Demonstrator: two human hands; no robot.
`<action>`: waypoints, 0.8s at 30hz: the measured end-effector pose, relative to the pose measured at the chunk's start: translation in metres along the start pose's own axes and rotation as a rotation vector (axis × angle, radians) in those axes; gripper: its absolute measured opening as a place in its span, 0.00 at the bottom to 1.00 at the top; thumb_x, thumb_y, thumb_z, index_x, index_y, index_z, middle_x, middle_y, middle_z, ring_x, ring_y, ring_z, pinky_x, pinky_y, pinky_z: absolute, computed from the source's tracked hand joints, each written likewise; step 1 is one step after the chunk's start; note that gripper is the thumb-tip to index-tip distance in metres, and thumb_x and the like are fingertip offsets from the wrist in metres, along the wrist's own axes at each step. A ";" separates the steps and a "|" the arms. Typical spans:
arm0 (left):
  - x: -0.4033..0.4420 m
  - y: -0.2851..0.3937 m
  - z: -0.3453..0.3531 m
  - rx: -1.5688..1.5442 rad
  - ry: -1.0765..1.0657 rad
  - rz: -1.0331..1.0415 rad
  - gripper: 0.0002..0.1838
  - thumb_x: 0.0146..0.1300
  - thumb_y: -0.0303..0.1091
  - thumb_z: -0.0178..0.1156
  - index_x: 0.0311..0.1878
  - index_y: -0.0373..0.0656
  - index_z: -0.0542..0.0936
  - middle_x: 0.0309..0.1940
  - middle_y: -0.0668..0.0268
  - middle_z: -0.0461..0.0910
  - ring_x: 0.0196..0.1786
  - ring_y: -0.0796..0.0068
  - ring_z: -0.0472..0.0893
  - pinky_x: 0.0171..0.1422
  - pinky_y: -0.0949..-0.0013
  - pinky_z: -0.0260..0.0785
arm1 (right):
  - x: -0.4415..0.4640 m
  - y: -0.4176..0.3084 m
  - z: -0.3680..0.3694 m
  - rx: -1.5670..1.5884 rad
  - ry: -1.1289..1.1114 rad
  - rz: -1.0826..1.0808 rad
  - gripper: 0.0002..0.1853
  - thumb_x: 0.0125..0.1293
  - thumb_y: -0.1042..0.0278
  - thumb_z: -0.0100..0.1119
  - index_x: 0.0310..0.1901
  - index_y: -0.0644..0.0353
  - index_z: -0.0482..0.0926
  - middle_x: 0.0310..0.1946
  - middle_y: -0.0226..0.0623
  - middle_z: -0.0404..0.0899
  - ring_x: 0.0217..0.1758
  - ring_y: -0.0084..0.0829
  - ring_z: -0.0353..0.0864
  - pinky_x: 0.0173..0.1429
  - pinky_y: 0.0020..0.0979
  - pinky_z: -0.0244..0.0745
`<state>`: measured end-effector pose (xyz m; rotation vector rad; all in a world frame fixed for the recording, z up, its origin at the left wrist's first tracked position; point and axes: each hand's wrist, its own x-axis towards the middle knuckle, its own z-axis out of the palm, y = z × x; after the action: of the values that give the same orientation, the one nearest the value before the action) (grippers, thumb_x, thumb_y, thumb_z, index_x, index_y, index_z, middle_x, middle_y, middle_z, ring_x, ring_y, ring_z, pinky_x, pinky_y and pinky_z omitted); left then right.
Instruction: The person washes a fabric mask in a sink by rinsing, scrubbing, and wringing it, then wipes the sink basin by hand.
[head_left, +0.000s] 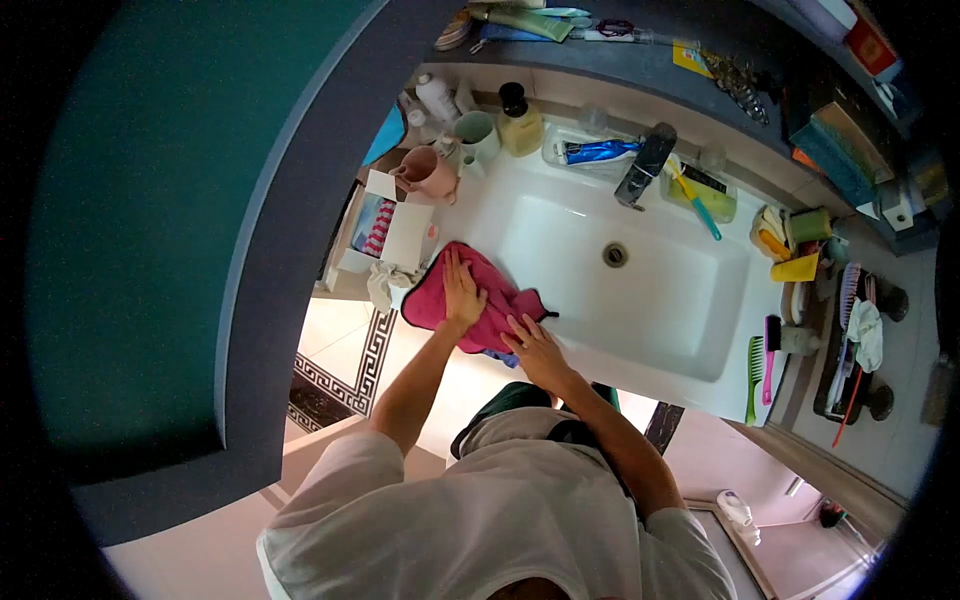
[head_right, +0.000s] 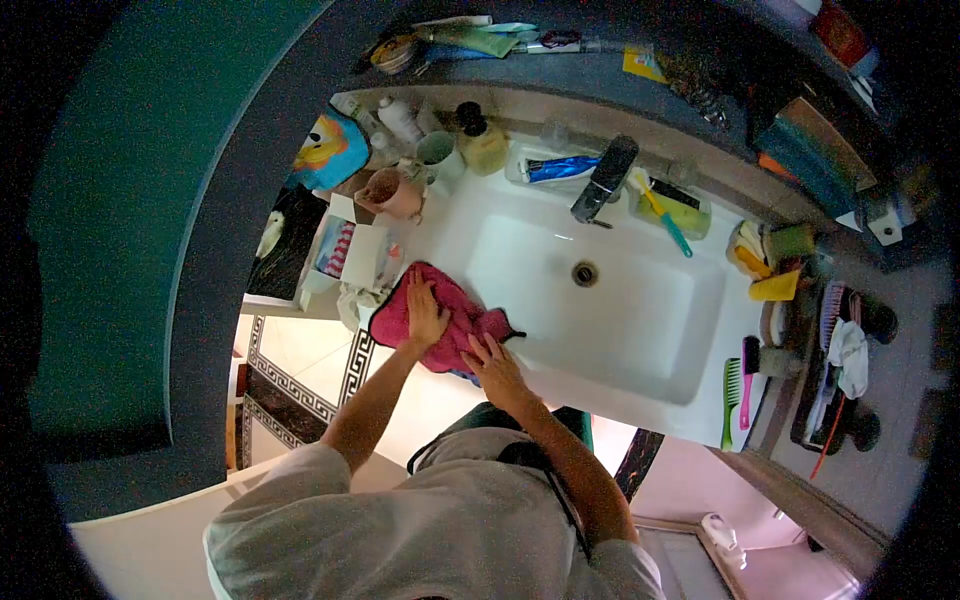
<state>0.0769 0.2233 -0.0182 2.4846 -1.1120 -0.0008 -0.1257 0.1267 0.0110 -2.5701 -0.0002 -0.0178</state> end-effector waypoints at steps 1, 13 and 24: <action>0.011 -0.005 0.001 -0.014 -0.020 0.010 0.33 0.45 0.27 0.63 0.55 0.33 0.60 0.68 0.37 0.45 0.71 0.37 0.46 0.74 0.46 0.39 | -0.003 0.004 -0.002 0.012 -0.022 0.016 0.31 0.52 0.74 0.60 0.61 0.57 0.68 0.70 0.44 0.52 0.72 0.48 0.51 0.71 0.44 0.52; 0.110 -0.016 0.035 -0.013 0.110 0.112 0.24 0.48 0.16 0.52 0.51 0.34 0.64 0.68 0.42 0.50 0.70 0.42 0.51 0.74 0.49 0.44 | -0.037 0.020 -0.002 0.064 0.006 0.073 0.29 0.54 0.75 0.58 0.61 0.60 0.68 0.68 0.45 0.54 0.70 0.46 0.54 0.71 0.44 0.53; 0.151 -0.015 0.037 0.003 0.002 0.058 0.23 0.52 0.17 0.52 0.54 0.33 0.64 0.66 0.43 0.55 0.69 0.45 0.55 0.73 0.53 0.48 | -0.045 0.025 -0.009 0.112 -0.010 0.049 0.30 0.53 0.75 0.58 0.61 0.61 0.67 0.69 0.45 0.53 0.71 0.46 0.53 0.72 0.43 0.53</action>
<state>0.1842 0.1112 -0.0324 2.4539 -1.1832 0.0207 -0.1709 0.1005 0.0044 -2.4569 0.0566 0.0129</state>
